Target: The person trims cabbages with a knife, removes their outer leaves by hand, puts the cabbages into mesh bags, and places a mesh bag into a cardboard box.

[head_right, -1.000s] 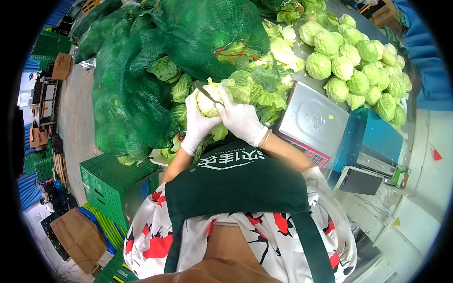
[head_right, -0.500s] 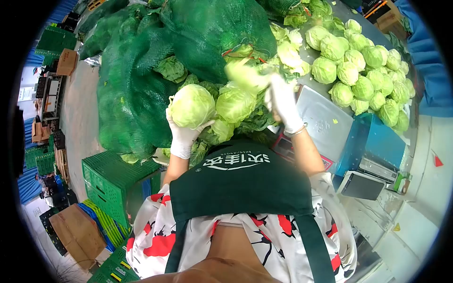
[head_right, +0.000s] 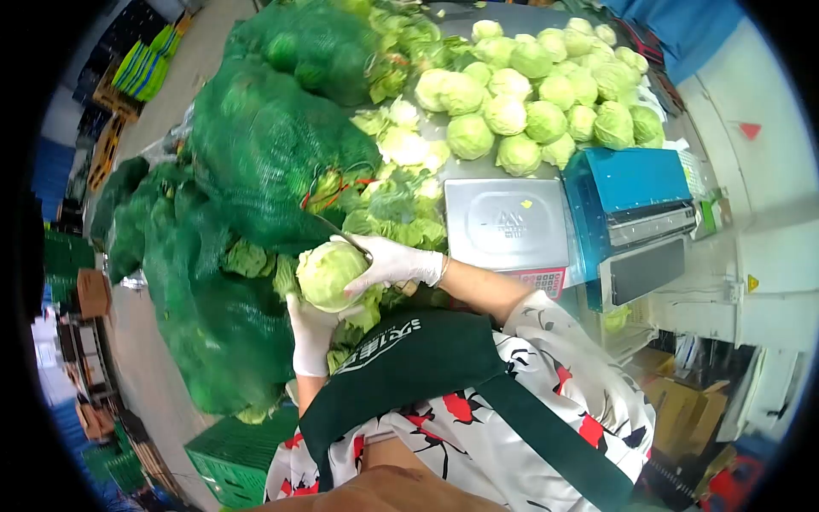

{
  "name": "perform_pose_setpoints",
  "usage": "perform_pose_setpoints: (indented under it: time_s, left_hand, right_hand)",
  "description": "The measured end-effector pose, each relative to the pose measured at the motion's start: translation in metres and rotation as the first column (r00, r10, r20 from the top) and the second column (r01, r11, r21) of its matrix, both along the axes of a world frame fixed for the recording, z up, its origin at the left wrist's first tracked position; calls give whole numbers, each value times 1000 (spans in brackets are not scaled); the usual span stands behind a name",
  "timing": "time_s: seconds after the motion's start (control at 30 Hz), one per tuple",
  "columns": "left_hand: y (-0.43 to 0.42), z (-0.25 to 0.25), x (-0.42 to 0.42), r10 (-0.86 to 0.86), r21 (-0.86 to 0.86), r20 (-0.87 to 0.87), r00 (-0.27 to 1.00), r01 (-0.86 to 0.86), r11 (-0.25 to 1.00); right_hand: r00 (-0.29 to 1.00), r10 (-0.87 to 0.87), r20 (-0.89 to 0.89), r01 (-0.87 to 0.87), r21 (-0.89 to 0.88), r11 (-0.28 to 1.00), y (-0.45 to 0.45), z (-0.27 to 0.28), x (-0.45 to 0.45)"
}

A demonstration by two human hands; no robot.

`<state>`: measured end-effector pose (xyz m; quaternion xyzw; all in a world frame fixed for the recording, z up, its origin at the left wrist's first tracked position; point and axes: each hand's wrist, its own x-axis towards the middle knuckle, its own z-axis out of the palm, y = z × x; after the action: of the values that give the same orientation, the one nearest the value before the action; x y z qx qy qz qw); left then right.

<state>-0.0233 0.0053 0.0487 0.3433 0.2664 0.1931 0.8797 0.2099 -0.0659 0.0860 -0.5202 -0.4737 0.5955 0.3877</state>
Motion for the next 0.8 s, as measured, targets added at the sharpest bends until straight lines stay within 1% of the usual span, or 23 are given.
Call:
perform_pose_setpoints:
  time_s: [0.03,0.07,0.1,0.13,0.17,0.2,0.27,0.3,0.33,0.37,0.4,0.43,0.47,0.5,0.53,0.57,0.6,0.63,0.67,0.73,0.8]
  left_hand:
    - [0,-6,1,-52,70,16,999,50,996]
    - [1,-8,-1,-140,117,51,989,133,984]
    - [0,-6,-3,-227,161,77,971,212,964]
    - [3,0,2,-313,215,103,944,286,934]
    - [5,10,5,-292,208,158,943,257,944]
    - [8,15,11,-262,249,107,959,229,941]
    - [13,19,17,-184,333,7,983,171,927]
    - [15,20,19,-110,327,-16,994,109,939]
    - [18,16,20,-75,369,-102,992,107,923]
    - [22,10,17,-28,405,-189,982,104,908]
    - [23,8,8,34,441,-282,959,98,892]
    - [27,7,7,96,455,-331,939,70,888]
    - [34,-8,-1,151,473,-372,916,47,880]
    - [42,-21,-6,237,474,-406,883,-18,880]
    - [52,-33,-11,324,479,-440,837,-86,874]
    - [65,-50,-18,408,533,-466,785,-119,838]
    - [79,-64,-25,483,585,-486,728,-139,799]
    - [93,-65,-31,542,641,-513,666,-123,758]
    - [109,-67,-34,593,693,-528,608,-96,714]
    - [154,-83,-59,665,787,-584,465,122,605]
    - [188,-65,-74,776,849,-525,348,268,454]
  right_hand:
    - [985,-83,-154,77,-43,996,-5,-6,7]
    - [937,-163,-308,138,-102,985,-11,-20,13]
    - [854,-280,-439,217,-187,958,-19,-39,18]
    - [718,-387,-578,309,-233,922,-20,-43,22]
    - [697,-473,-539,385,-275,881,-27,-43,33]
    - [673,-559,-485,459,-319,829,-34,-34,52]
    - [549,-734,-400,749,-155,644,-33,-36,89]
    - [557,-795,-242,802,-93,590,-35,-16,115]
    - [542,-836,-79,838,-18,545,-39,4,145]
    - [444,-886,-132,896,43,443,-41,-4,173]
    - [355,-935,-10,913,219,344,-41,-14,206]
    - [213,-970,115,891,385,241,-41,-24,237]
    - [193,-970,150,850,468,241,-44,-34,273]
    - [165,-969,182,803,546,239,-48,-44,309]
    - [44,-972,230,768,615,180,-48,-59,344]
    - [197,-970,140,730,639,240,-53,-77,378]
    - [102,-965,242,745,624,235,-49,-41,346]
    - [-62,-900,432,657,696,289,-52,-63,372]
    - [-258,-788,559,555,753,353,-55,-85,404]
    - [-294,-706,644,535,723,436,-48,-75,403]
    - [-463,-674,575,388,815,430,-40,-74,401]
